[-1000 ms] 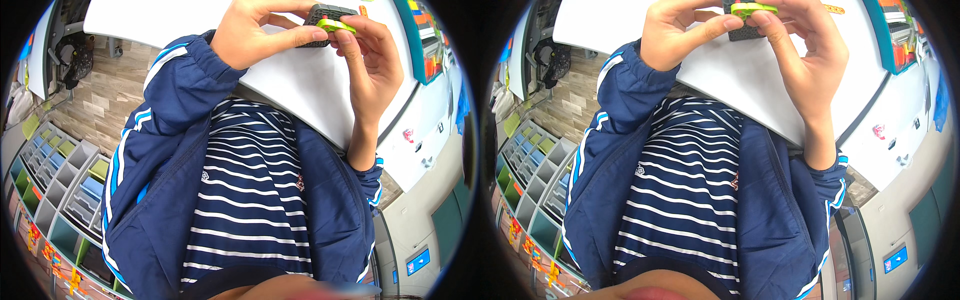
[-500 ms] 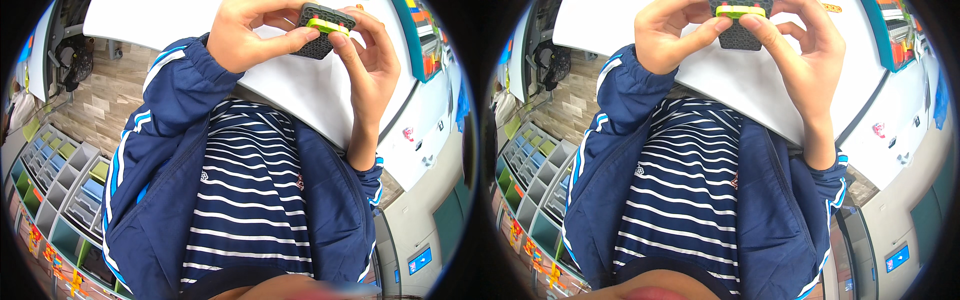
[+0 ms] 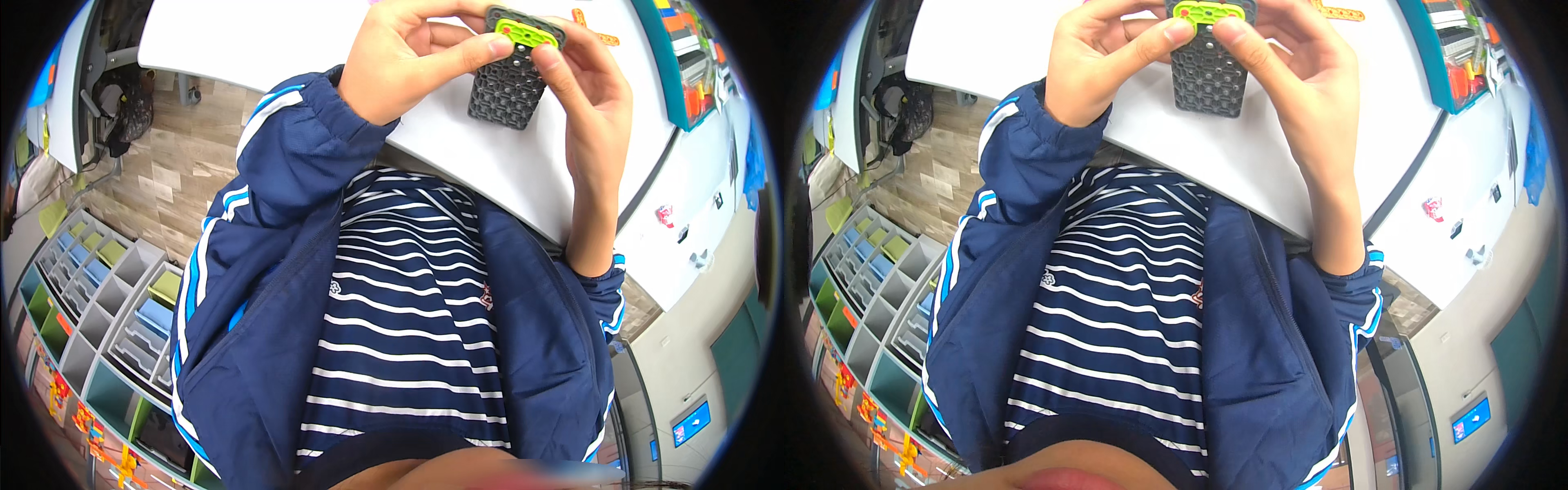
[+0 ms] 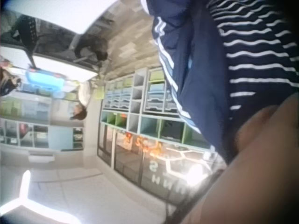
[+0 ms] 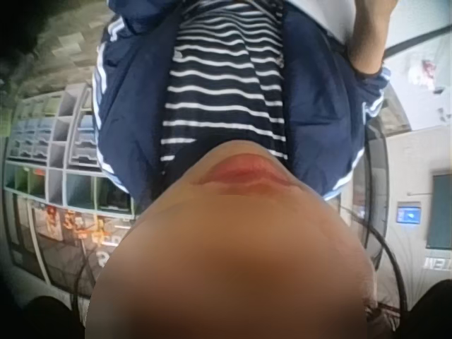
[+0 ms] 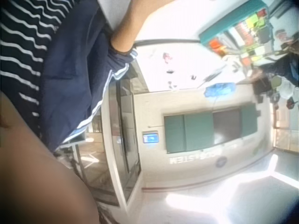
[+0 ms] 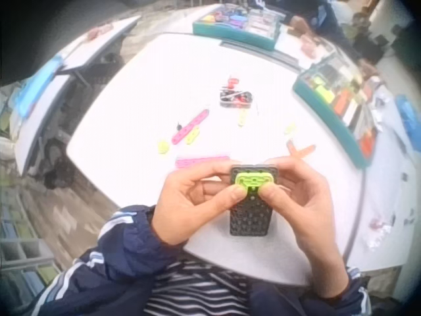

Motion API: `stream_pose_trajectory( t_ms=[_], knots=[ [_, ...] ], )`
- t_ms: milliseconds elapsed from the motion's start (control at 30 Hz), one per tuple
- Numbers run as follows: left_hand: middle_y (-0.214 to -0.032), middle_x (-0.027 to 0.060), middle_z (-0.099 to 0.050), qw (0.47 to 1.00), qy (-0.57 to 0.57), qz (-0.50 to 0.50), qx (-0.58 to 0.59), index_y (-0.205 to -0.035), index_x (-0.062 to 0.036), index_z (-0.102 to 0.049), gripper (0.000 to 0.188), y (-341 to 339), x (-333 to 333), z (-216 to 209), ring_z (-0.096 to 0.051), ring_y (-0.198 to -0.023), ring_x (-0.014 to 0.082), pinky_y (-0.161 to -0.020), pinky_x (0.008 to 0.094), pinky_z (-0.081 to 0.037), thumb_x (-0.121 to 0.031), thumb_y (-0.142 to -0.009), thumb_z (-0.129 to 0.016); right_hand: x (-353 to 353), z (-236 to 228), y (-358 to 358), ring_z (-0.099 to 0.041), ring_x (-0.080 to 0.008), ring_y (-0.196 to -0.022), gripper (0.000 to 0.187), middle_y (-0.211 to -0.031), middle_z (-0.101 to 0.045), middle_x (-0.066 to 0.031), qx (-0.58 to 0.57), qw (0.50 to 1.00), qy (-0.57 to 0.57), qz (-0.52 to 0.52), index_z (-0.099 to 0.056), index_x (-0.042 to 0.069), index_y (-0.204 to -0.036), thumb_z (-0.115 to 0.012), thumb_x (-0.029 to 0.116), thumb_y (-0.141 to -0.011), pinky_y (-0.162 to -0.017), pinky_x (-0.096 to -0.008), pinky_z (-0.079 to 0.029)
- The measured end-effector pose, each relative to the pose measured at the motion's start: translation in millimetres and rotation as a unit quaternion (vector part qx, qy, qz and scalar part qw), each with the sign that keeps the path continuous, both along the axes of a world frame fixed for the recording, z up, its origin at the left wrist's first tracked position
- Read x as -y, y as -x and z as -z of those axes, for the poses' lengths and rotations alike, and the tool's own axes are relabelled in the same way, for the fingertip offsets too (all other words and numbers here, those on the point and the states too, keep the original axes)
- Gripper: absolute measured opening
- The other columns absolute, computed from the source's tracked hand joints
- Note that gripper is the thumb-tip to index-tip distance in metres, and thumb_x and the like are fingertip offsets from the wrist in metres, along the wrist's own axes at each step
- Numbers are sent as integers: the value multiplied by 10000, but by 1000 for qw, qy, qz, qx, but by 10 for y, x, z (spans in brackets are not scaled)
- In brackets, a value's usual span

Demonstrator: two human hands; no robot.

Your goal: The person assembles a pair of knitting needles by connecting green plastic pieces to pink and orange rods, then attaches the assembly to a gray base plate. They repeatedly pick up, align, and press the components together on a white table.

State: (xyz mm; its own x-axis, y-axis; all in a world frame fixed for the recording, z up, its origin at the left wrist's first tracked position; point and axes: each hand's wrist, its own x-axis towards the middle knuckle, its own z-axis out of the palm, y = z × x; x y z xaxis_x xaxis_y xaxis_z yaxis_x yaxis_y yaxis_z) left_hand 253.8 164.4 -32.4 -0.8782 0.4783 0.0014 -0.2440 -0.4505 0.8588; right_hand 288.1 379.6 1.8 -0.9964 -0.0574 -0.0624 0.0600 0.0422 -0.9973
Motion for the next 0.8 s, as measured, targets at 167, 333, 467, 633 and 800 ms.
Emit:
stream_pose_trajectory(
  t_ms=[167,333,467,633,800],
  knots=[
    [-1086,178,-737,992,16,-119,22,-1189,58,-640,331,-17,-44,-79,-751,-954,219,-816,336,-639,-69,-921,-788,31,-124,60,-690,-131,-971,434,-1107,-706,-69,63,995,-30,-74,-632,-8,-1326,-783,85,-930,-870,-275,-557],
    [-1064,162,-740,996,54,-65,31,-1288,15,-568,369,-118,56,-213,-758,-941,232,-734,296,-604,-48,-963,-730,-157,-216,118,-691,-121,-965,345,-1032,-737,-62,26,995,-73,-60,-679,-23,-1260,-763,95,-947,-865,-269,-547],
    [-1118,153,-736,978,203,-6,-40,-1417,14,-535,495,-119,183,-253,-734,-897,205,-720,295,-580,-71,-965,-717,-206,-143,118,-658,-87,-871,253,-1067,-757,-51,-16,984,-168,-55,-744,32,-1186,-758,100,-942,-764,-247,-520],
    [-1084,44,-729,875,434,-27,-212,-1359,-82,-651,516,-174,333,-290,-596,-733,68,-641,226,-480,-115,-873,-820,-197,-60,103,-609,-82,-766,234,-1022,-754,-38,-45,954,-290,-61,-766,77,-1146,-768,98,-913,-635,-243,-470],
    [-999,-9,-671,821,431,-100,-360,-1324,-138,-703,572,-121,239,-158,-453,-638,101,-591,255,-435,-174,-782,-885,-117,-11,97,-599,-101,-729,218,-976,-726,-55,-80,940,-329,-51,-764,67,-1119,-770,102,-904,-589,-243,-458]
  ],
)
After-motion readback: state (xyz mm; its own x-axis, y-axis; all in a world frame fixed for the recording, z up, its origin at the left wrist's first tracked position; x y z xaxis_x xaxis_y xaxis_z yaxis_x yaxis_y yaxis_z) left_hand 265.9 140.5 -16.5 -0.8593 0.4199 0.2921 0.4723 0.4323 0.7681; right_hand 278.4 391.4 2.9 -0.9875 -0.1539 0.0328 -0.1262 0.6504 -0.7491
